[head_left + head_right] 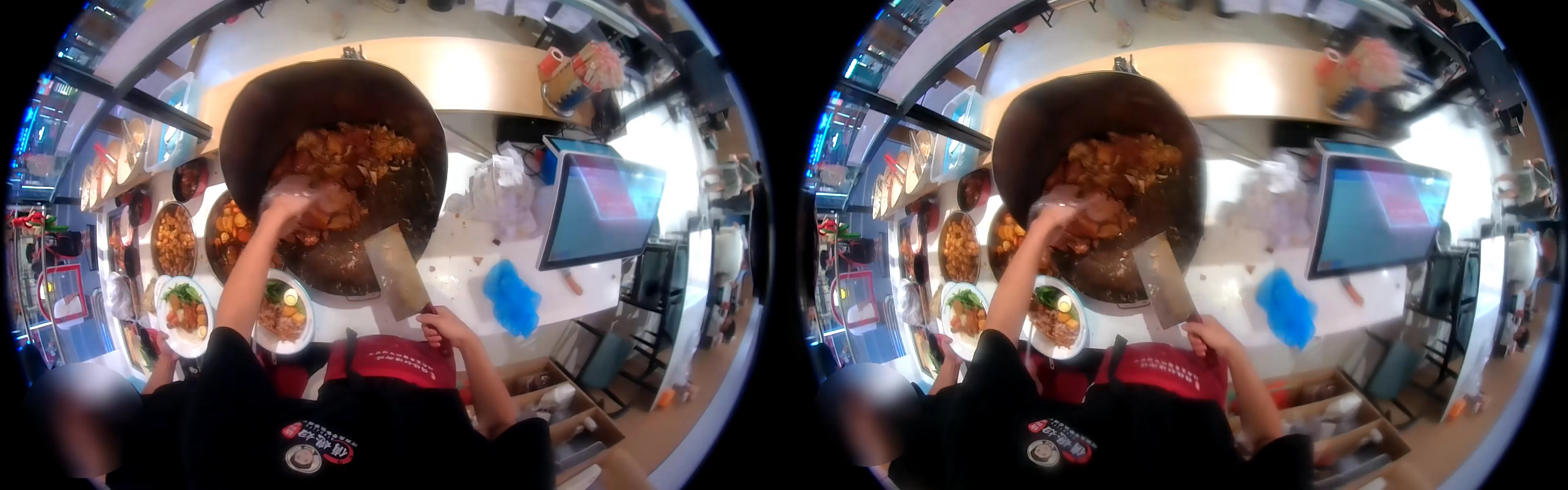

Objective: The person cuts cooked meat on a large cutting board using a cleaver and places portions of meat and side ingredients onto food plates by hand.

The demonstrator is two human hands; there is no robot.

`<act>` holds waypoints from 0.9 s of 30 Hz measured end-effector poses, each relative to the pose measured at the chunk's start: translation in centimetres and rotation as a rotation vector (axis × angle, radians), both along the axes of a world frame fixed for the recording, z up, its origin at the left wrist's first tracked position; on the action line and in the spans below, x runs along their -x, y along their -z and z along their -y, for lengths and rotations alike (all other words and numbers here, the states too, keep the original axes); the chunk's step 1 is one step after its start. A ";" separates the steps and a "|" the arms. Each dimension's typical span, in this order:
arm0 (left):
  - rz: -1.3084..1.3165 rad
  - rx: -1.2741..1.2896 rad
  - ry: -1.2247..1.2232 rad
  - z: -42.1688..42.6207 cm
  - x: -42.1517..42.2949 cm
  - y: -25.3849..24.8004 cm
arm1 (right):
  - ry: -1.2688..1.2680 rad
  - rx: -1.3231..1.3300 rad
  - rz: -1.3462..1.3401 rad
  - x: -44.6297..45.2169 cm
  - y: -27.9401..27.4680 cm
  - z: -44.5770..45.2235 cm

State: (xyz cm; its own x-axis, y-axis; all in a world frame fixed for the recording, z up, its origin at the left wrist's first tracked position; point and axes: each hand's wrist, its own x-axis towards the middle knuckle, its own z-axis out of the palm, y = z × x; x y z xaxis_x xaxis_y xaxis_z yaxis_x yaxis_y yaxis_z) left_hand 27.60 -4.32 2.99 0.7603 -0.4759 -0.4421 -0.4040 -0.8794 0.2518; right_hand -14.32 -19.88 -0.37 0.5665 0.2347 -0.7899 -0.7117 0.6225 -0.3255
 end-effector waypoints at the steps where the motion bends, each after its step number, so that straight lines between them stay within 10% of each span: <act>1: -0.003 -0.006 0.010 -0.1 -0.1 -1.0 | -0.014 -0.075 -0.039 -0.1 0.0 0.2; 7: -0.167 0.538 0.002 -2.1 0.8 -0.5 | -0.035 -0.202 -0.021 -5.7 0.6 -3.7; 15: -0.269 0.281 -0.091 -3.4 0.6 2.5 | 0.108 -0.143 0.056 -9.9 -0.6 -5.5; 21: -0.589 0.808 -0.565 -2.2 6.9 4.1 | 0.067 0.104 0.075 -10.2 -3.3 -1.4; 27: -0.107 0.335 -0.537 -1.9 8.2 5.0 | -0.040 0.337 0.090 -10.2 -4.4 2.0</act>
